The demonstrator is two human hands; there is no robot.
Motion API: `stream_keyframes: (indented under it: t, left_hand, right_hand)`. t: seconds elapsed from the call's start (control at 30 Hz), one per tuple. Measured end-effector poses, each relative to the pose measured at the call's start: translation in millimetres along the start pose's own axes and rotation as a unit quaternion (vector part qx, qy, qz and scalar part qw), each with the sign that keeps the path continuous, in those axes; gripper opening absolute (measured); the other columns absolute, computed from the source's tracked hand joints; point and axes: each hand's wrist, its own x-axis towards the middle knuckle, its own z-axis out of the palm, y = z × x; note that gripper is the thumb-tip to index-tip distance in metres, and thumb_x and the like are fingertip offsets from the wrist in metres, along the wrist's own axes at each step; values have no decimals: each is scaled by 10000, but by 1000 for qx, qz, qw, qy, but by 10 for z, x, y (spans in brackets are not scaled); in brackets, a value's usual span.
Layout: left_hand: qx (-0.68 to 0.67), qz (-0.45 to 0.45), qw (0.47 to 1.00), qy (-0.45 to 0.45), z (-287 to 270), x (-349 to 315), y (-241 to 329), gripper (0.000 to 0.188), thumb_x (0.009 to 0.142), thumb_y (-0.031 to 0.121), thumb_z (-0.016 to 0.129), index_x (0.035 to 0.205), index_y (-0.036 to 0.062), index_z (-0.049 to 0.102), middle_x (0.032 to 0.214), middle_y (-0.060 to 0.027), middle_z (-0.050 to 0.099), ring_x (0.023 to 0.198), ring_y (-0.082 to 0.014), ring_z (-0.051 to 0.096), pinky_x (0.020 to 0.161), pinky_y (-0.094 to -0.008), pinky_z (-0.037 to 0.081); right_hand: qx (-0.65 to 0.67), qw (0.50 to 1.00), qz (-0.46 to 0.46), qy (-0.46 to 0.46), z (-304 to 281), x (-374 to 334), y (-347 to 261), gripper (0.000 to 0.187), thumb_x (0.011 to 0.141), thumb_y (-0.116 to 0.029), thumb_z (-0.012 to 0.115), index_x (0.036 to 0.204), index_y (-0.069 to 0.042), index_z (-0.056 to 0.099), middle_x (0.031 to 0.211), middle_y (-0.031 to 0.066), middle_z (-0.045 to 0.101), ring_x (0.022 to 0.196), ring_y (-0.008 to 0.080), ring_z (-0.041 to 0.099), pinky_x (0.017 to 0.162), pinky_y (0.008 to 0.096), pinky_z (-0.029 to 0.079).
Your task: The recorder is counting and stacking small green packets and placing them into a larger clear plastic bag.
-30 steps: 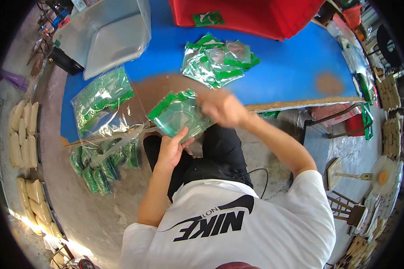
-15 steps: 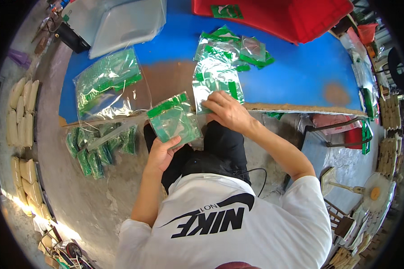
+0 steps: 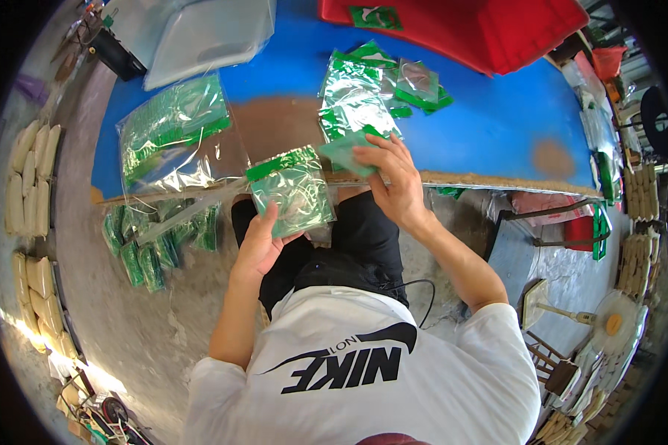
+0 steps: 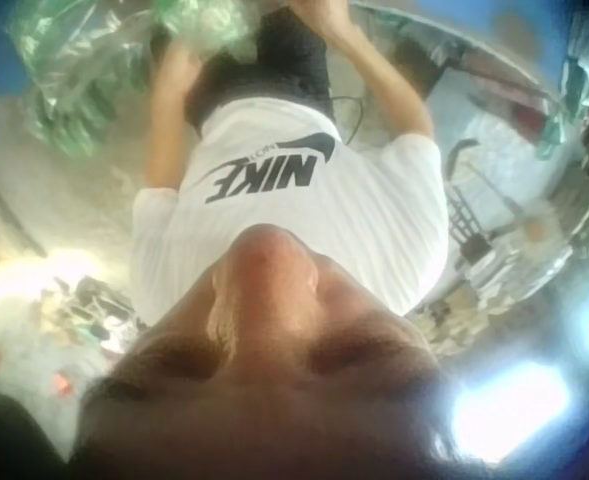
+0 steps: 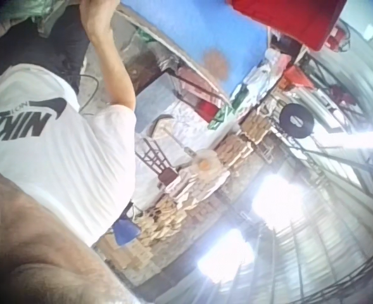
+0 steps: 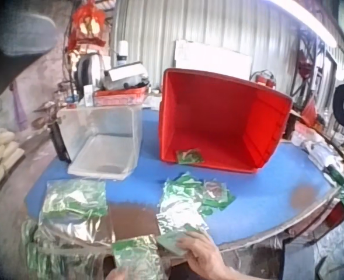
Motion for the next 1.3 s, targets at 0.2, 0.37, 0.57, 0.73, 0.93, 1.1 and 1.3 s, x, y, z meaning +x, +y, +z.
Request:
stream_keyframes:
  t: [0.2, 0.37, 0.57, 0.73, 0.93, 1.1, 1.3]
  left_hand:
    - [22, 15, 999, -43, 160, 30, -48, 513, 897, 177, 764, 1332, 12, 549, 1247, -85, 654, 1136, -205, 640, 985, -377, 520]
    - [5, 31, 999, -8, 218, 61, -163, 496, 894, 64, 733, 1346, 4, 537, 1286, -91, 632, 1150, -212, 630, 998, -380, 505]
    - [-143, 7, 990, 1, 327, -7, -492, 473, 978, 142, 630, 1416, 68, 468, 1341, -98, 586, 1223, -268, 580, 1010, -431, 495]
    - [-211, -21, 977, 9, 447, 116, -486, 449, 986, 196, 641, 1397, 100, 488, 1356, -71, 579, 1258, -241, 554, 1036, -433, 470]
    - [-38, 165, 982, 83, 332, 71, -339, 379, 962, 110, 666, 1294, -23, 541, 1244, -118, 637, 1112, -230, 645, 957, -404, 538]
    - [19, 119, 993, -3, 262, -29, -33, 377, 935, 71, 671, 1276, -38, 550, 1200, -120, 655, 1059, -240, 663, 900, -411, 561]
    - [-46, 51, 997, -23, 210, -14, 6, 494, 917, 47, 670, 1378, 5, 496, 1338, -105, 594, 1239, -242, 577, 1070, -410, 458]
  right_hand:
    - [45, 967, -165, -187, 100, 4, -293, 456, 692, 15, 695, 1140, -58, 647, 1296, 82, 645, 1389, 335, 459, 1192, 557, 291]
    - [-187, 977, 6, -102, -126, 284, 440, 678, 880, -446, 706, 1353, 5, 527, 1382, 248, 518, 1363, 392, 433, 1176, 557, 272]
    - [-175, 955, 9, -238, -47, -12, 48, 516, 939, -341, 623, 1321, -3, 545, 1451, 223, 462, 1426, 420, 344, 1167, 568, 270]
    - [123, 969, 12, -215, 217, -109, -49, 402, 913, -73, 597, 1313, -44, 563, 1466, 196, 474, 1403, 436, 377, 1138, 516, 349]
    - [-131, 983, 98, -82, 275, 112, -180, 267, 942, -187, 616, 1141, -9, 598, 1213, 239, 605, 1141, 411, 577, 970, 468, 465]
    - [77, 992, -59, -77, 378, 120, -13, 218, 991, -212, 557, 1029, -12, 633, 1120, 208, 648, 1052, 387, 615, 895, 453, 485]
    - [-207, 977, -30, 42, 320, 650, 442, 390, 1000, -356, 549, 1197, -31, 637, 1283, 203, 623, 1223, 382, 566, 1066, 523, 397]
